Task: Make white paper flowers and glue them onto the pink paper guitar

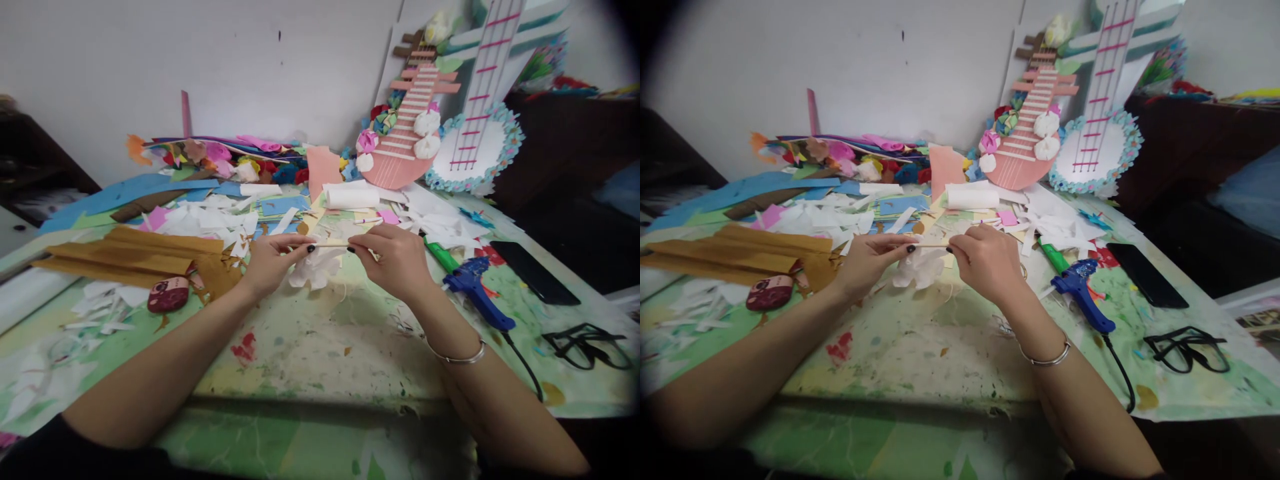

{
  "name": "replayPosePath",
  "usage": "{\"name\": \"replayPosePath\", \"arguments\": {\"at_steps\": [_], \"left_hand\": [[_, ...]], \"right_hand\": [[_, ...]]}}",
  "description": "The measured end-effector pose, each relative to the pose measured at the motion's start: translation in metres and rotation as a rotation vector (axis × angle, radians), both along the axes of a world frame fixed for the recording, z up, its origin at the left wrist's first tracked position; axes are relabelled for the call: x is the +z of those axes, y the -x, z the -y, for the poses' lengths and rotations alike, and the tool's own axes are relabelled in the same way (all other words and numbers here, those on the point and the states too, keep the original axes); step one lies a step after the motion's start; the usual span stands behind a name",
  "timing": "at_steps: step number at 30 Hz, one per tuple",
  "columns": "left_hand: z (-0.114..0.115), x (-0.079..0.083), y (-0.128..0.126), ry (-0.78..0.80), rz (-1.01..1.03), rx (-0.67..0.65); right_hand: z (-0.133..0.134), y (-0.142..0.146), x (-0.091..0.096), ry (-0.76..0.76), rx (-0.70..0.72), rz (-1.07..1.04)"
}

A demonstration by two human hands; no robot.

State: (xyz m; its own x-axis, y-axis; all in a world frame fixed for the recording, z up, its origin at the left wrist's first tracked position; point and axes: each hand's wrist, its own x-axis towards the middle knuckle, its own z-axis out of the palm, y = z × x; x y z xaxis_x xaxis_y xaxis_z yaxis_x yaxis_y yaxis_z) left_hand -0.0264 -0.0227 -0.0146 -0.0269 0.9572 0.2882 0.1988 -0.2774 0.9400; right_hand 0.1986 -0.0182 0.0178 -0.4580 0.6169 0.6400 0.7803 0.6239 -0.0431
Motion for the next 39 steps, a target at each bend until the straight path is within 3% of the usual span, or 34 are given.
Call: {"name": "replayPosePath", "arguments": {"at_steps": [5, 14, 19, 24, 28, 35, 39], "left_hand": [[-0.001, -0.003, -0.002, 0.034, 0.088, -0.005], [0.004, 0.009, -0.002, 0.134, 0.043, -0.01], [-0.001, 0.0, -0.002, 0.177, 0.18, -0.033], [-0.003, -0.008, -0.001, 0.211, 0.265, -0.068], [-0.002, -0.004, -0.001, 0.218, 0.187, -0.083], [0.001, 0.005, -0.001, 0.228, 0.11, -0.204], [0.002, 0.008, 0.0, 0.108, -0.093, -0.257]], "right_hand": [[0.002, 0.002, 0.0, -0.006, -0.004, 0.03], [-0.004, 0.005, -0.005, -0.091, 0.003, -0.031], [-0.002, 0.007, -0.005, -0.168, -0.097, -0.046], [-0.008, 0.006, -0.012, -0.065, -0.146, -0.092], [-0.012, 0.005, -0.016, 0.005, -0.092, -0.161], [-0.005, 0.008, -0.012, -0.108, -0.118, -0.13], [-0.004, 0.009, -0.012, -0.151, -0.133, -0.107]]}}
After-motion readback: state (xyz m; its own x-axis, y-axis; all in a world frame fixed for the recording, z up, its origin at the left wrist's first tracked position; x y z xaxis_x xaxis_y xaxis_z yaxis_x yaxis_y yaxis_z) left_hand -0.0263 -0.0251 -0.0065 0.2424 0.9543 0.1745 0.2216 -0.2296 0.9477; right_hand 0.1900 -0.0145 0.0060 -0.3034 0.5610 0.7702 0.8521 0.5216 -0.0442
